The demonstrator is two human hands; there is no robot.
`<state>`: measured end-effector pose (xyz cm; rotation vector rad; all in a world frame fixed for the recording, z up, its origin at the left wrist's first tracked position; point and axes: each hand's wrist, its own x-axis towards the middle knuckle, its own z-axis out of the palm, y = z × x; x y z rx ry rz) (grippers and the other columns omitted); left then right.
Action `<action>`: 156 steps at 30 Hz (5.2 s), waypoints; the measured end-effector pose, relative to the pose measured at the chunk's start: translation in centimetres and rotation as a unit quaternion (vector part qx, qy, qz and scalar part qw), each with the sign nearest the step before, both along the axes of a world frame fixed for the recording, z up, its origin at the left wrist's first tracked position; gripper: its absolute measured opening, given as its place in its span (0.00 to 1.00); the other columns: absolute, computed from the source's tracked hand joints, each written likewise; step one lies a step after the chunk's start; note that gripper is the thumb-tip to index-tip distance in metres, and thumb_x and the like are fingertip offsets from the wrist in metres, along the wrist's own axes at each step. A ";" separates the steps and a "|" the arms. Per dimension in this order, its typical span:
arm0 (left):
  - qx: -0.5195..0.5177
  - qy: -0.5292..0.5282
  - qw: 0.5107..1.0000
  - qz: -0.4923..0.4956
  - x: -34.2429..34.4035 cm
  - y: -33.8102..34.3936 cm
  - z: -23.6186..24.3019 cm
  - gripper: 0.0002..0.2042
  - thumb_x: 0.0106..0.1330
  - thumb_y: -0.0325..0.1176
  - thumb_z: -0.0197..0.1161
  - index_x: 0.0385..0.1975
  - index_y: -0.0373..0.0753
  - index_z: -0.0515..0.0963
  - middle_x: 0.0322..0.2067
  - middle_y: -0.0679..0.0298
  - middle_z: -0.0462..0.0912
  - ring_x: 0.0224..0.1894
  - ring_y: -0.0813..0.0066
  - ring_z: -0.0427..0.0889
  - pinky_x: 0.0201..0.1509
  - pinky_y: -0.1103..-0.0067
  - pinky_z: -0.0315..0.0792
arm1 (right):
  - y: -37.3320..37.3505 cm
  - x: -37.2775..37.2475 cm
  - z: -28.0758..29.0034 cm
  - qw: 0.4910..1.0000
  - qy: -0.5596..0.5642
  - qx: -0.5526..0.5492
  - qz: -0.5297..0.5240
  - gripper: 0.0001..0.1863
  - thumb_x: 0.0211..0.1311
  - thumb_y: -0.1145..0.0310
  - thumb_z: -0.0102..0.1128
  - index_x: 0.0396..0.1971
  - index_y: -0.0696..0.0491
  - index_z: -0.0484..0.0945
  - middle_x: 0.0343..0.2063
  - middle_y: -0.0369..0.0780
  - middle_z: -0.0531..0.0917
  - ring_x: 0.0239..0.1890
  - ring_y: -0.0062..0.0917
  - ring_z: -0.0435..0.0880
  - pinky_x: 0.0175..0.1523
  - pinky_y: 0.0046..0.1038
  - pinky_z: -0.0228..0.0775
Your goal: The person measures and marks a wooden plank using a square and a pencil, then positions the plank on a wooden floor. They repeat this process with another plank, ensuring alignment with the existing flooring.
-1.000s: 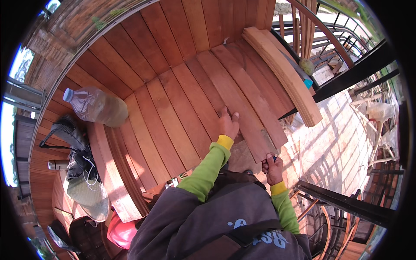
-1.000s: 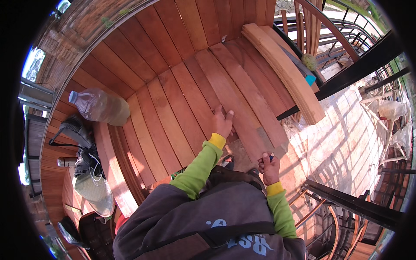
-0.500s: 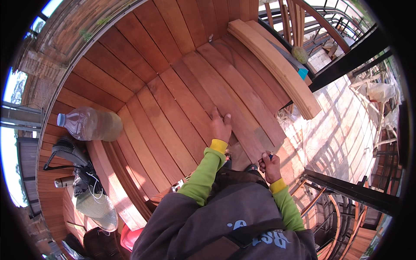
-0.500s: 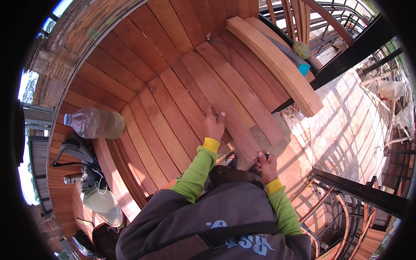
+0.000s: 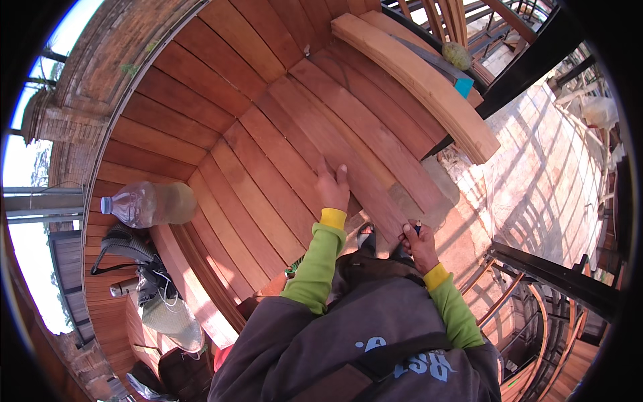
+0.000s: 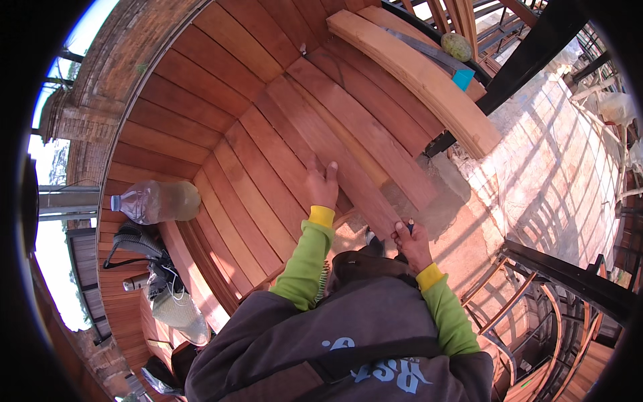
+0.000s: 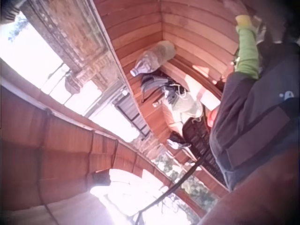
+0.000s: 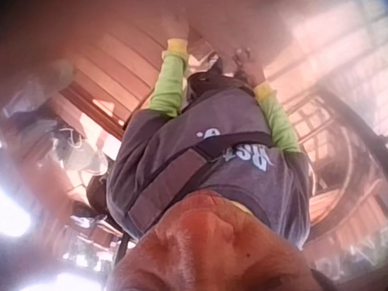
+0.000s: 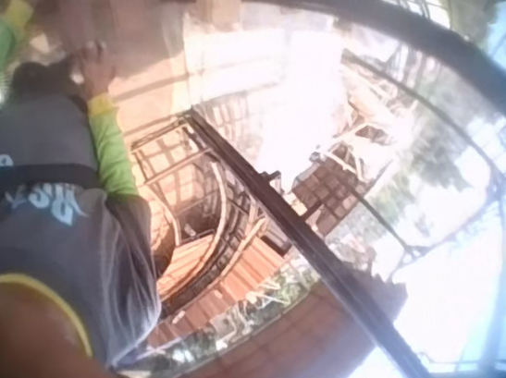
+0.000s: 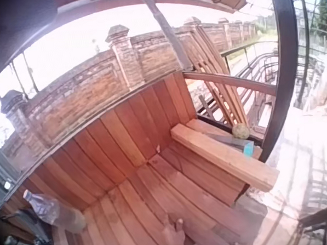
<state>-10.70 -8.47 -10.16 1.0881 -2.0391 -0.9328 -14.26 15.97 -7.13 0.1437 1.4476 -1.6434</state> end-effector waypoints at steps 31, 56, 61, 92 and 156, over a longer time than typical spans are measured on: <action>-0.131 -0.248 0.957 -0.073 -1.5 0.8 2.9 0.33 0.64 0.53 0.51 0.65 0.41 0.58 0.67 0.53 0.52 0.69 0.51 0.51 0.70 0.61 0.43 | 0.5 -3.0 -1.3 0.985 0.000 -0.083 0.148 0.11 0.66 0.65 0.53 0.32 0.59 0.75 0.21 0.31 0.76 0.24 0.11 0.68 0.31 0.16 0.62; -0.135 -0.260 0.954 -0.063 -1.8 0.8 2.9 0.34 0.63 0.57 0.50 0.65 0.44 0.58 0.68 0.58 0.52 0.69 0.56 0.50 0.72 0.65 0.42 | 5.9 -8.7 -5.4 0.994 0.053 0.003 0.094 0.11 0.66 0.72 0.47 0.30 0.57 0.80 0.22 0.31 0.76 0.20 0.09 0.66 0.25 0.15 0.58; -0.136 -0.252 0.956 -0.056 -1.5 0.7 3.0 0.33 0.64 0.55 0.50 0.65 0.44 0.59 0.68 0.58 0.53 0.69 0.57 0.50 0.71 0.64 0.43 | 2.5 -11.6 -2.5 0.996 0.092 0.002 -0.009 0.13 0.67 0.67 0.48 0.29 0.57 0.80 0.18 0.28 0.72 0.18 0.09 0.62 0.23 0.16 0.53; -0.122 -0.243 0.960 -0.063 -1.9 1.0 3.3 0.30 0.66 0.52 0.47 0.66 0.45 0.56 0.68 0.58 0.52 0.69 0.55 0.50 0.71 0.63 0.42 | -1.4 -13.4 -4.7 0.976 0.212 -0.003 0.046 0.20 0.63 0.56 0.59 0.14 0.49 0.71 0.16 0.22 0.65 0.19 0.07 0.57 0.22 0.17 0.47; -0.125 -0.203 0.969 -0.068 -1.5 0.1 2.1 0.24 0.71 0.46 0.43 0.64 0.45 0.61 0.67 0.55 0.55 0.69 0.54 0.52 0.71 0.63 0.45 | 13.5 -20.0 -7.9 0.999 -0.005 -0.008 -0.033 0.14 0.68 0.62 0.49 0.34 0.58 0.77 0.21 0.35 0.76 0.13 0.13 0.63 0.15 0.17 0.54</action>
